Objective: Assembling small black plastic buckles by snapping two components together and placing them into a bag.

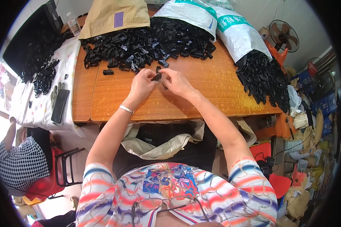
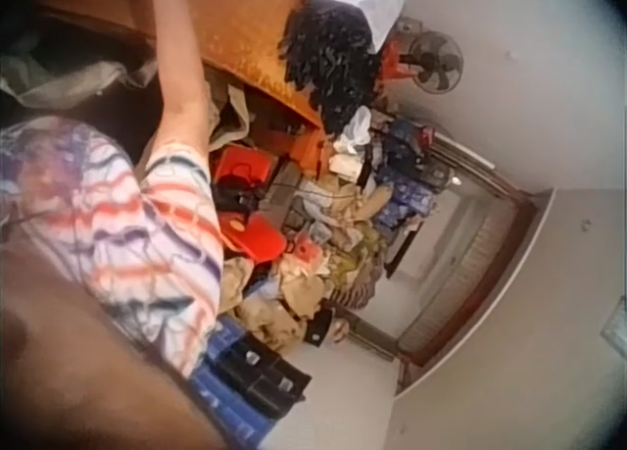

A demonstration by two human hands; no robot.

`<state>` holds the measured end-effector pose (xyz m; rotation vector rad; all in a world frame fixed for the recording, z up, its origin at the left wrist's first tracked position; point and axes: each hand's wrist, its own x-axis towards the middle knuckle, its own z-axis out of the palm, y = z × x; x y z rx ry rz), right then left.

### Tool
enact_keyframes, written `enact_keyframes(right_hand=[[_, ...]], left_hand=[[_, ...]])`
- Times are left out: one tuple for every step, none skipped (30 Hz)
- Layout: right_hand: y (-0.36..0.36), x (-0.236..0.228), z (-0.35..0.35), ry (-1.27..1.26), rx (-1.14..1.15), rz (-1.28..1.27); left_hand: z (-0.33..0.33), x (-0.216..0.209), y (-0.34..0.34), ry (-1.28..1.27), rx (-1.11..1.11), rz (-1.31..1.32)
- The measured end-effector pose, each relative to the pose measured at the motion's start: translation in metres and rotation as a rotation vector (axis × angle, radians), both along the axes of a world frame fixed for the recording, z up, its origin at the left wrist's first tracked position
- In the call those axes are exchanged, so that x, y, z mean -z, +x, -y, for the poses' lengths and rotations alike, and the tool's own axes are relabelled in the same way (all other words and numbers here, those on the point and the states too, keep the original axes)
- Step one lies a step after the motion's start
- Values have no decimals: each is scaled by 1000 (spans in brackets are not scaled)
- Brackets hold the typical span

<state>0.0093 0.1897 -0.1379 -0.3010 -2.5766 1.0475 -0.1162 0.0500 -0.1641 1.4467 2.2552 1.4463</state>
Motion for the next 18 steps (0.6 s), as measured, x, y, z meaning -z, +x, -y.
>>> enact_keyframes(right_hand=[[0, 0, -2, -1, -3, 1], [4, 0, -6, -137, 37, 34], [7, 1, -9, -273, 78, 68], [10, 4, -10, -362, 109, 7], [14, 7, -10, -364, 109, 11], [18, 11, -8, -523, 173, -15], [22, 12, -5, -681, 237, -43], [24, 14, -3, -682, 238, -41], [27, 17, -3, -677, 247, -31], [30, 18, -2, -673, 256, -21], [34, 19, -3, -675, 256, -20], [38, 19, -5, -549, 222, 18], [42, 19, -5, -423, 188, 55], [44, 19, -5, -426, 188, 56], [47, 19, -5, -158, 160, -3], [49, 20, -4, 109, 132, -61], [50, 21, -4, 106, 136, -60], [50, 24, -5, 214, 138, -32]], left_hand=[[3, -4, 1, -1, -3, 1], [7, -12, 4, -96, -24, -33], [11, -17, 8, -191, -44, -68], [16, -19, 11, -194, -45, -64], [21, -19, 15, -178, -7, -188], [25, -20, 19, -163, 32, -312], [28, -21, 21, -137, 49, -312], [29, -20, 22, -139, 49, -310], [29, -19, 24, -150, 43, -278], [30, -19, 25, -163, 37, -247], [30, -19, 26, -165, 37, -246], [30, -21, 26, -182, 40, -218], [30, -22, 26, -200, 43, -191], [32, -20, 26, -203, 44, -190], [33, -17, 25, -179, 23, -173], [34, -14, 24, -155, 5, -155], [36, -11, 22, -157, 8, -155], [37, -7, 21, -198, -6, -191]])
